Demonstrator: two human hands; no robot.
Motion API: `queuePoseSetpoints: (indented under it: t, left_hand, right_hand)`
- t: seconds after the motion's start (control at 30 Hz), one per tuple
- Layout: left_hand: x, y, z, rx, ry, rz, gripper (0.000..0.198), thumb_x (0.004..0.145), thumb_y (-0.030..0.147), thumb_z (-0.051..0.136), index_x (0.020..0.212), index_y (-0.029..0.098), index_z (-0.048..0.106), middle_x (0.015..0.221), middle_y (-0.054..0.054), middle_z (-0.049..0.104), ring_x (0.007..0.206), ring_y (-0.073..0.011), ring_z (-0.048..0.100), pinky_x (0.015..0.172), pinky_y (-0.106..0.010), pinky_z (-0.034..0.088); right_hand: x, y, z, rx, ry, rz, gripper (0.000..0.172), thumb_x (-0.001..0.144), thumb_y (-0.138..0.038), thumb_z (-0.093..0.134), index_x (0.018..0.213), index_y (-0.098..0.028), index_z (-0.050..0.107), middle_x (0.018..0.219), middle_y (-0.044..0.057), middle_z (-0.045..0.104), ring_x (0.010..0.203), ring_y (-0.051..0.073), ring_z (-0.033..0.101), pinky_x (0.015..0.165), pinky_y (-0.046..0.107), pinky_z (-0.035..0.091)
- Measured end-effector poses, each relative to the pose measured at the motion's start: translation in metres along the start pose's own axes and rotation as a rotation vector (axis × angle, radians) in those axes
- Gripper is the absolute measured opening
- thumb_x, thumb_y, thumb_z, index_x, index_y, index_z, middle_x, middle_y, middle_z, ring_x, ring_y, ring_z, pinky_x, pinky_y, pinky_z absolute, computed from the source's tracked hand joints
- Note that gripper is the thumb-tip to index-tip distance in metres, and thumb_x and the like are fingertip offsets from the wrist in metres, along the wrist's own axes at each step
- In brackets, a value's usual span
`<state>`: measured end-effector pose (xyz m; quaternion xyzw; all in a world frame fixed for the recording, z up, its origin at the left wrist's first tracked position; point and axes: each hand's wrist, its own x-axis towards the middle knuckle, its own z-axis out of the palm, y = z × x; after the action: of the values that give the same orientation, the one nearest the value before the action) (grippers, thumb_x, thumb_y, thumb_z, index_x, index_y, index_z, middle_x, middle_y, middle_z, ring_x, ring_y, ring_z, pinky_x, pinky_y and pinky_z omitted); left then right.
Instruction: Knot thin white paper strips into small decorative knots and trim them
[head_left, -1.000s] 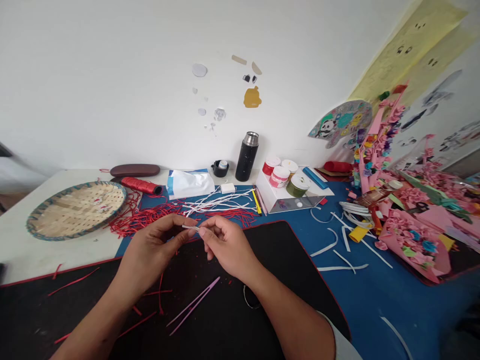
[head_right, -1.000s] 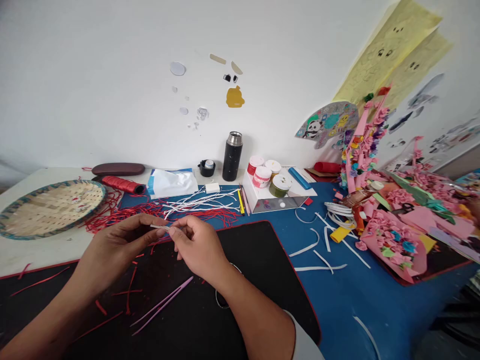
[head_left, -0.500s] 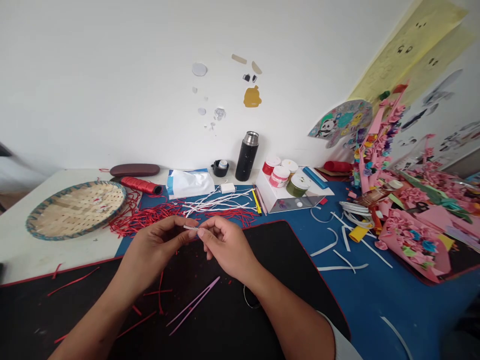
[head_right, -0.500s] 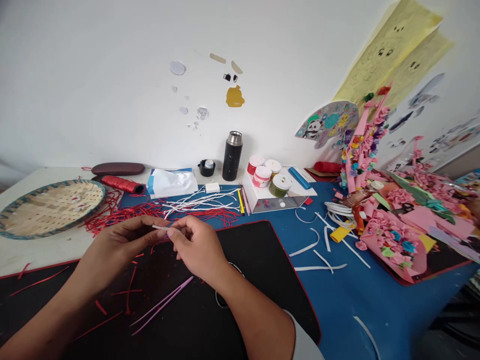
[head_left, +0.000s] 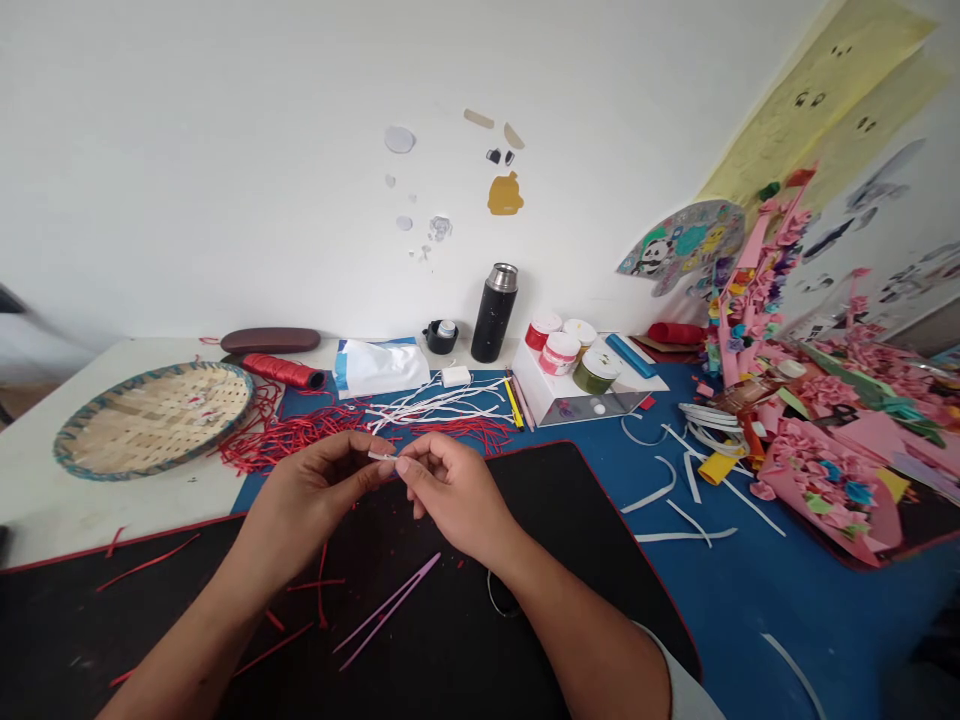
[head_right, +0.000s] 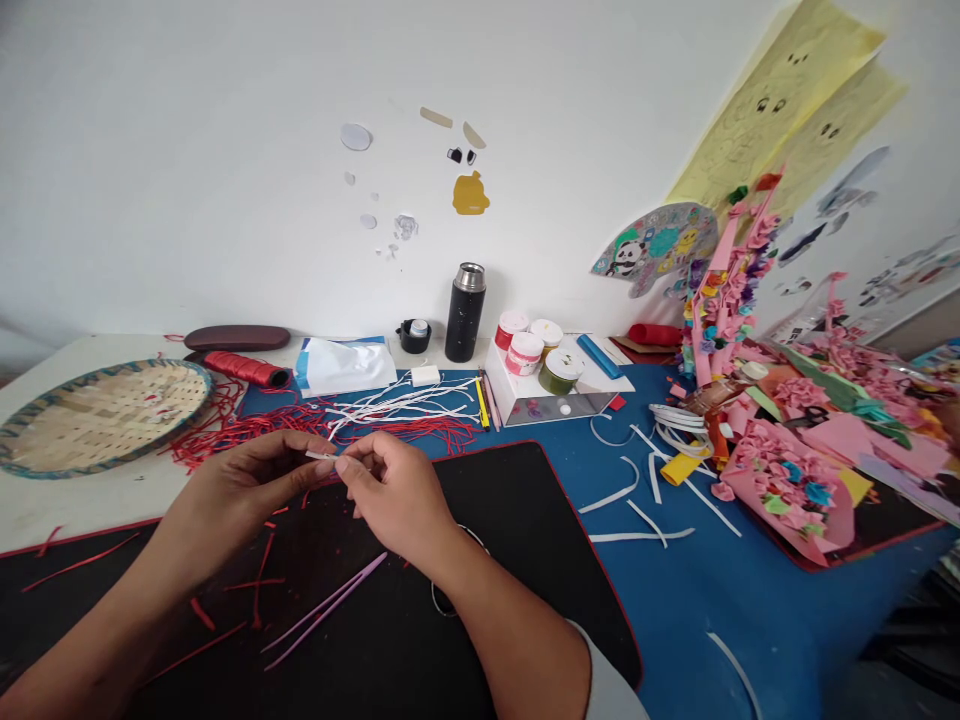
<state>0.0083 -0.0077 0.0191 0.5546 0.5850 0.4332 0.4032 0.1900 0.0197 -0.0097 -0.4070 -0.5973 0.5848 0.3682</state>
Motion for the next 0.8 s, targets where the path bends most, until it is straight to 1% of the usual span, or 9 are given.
queuePoseSetpoints:
  t: [0.13, 0.3, 0.5, 0.67, 0.8]
  left_hand:
    - [-0.0004, 0.0, -0.0006, -0.027, -0.017, -0.003, 0.034, 0.079, 0.054, 0.081, 0.097, 0.025, 0.08, 0.078, -0.002, 0.079, 0.068, -0.0219, 0.066, 0.061, -0.03, 0.049]
    - [-0.0012, 0.0009, -0.0007, -0.01, -0.018, 0.01, 0.03, 0.08, 0.054, 0.079, 0.089, 0.025, 0.079, 0.083, -0.003, 0.08, 0.073, -0.0231, 0.068, 0.064, -0.031, 0.05]
    - [-0.0007, 0.0038, -0.001, -0.008, 0.0, -0.001, 0.028, 0.078, 0.053, 0.08, 0.086, 0.026, 0.08, 0.08, -0.002, 0.08, 0.072, -0.0231, 0.069, 0.064, -0.031, 0.052]
    - [-0.0008, 0.0055, -0.0008, -0.086, -0.004, -0.027, 0.032, 0.076, 0.053, 0.083, 0.095, 0.026, 0.082, 0.08, -0.003, 0.081, 0.072, -0.0238, 0.071, 0.062, -0.031, 0.054]
    - [-0.0011, 0.0072, -0.0003, -0.092, 0.002, -0.006, 0.031, 0.074, 0.055, 0.085, 0.086, 0.026, 0.082, 0.082, -0.004, 0.082, 0.077, -0.0273, 0.074, 0.067, -0.034, 0.058]
  right_hand:
    - [0.0003, -0.0014, -0.0004, 0.029, -0.005, -0.002, 0.012, 0.097, -0.031, 0.067, 0.097, -0.019, 0.065, 0.07, -0.005, 0.061, 0.051, 0.01, 0.057, 0.052, 0.022, 0.046]
    - [0.0002, 0.0011, -0.0002, 0.022, -0.011, -0.025, 0.014, 0.098, -0.033, 0.067, 0.098, -0.02, 0.066, 0.072, -0.004, 0.061, 0.053, 0.01, 0.058, 0.052, 0.022, 0.047]
    - [-0.0012, 0.001, -0.0002, -0.038, 0.004, -0.033, 0.015, 0.098, -0.035, 0.066, 0.1, -0.02, 0.068, 0.074, -0.004, 0.063, 0.056, 0.011, 0.059, 0.053, 0.023, 0.049]
    - [-0.0014, -0.0007, 0.0, -0.032, 0.004, -0.033, 0.015, 0.098, -0.035, 0.067, 0.099, -0.02, 0.067, 0.074, -0.004, 0.062, 0.055, 0.011, 0.059, 0.052, 0.023, 0.048]
    - [-0.0008, -0.0015, 0.0001, -0.007, -0.005, -0.022, 0.014, 0.097, -0.034, 0.067, 0.098, -0.02, 0.066, 0.074, -0.004, 0.062, 0.055, 0.01, 0.058, 0.052, 0.023, 0.048]
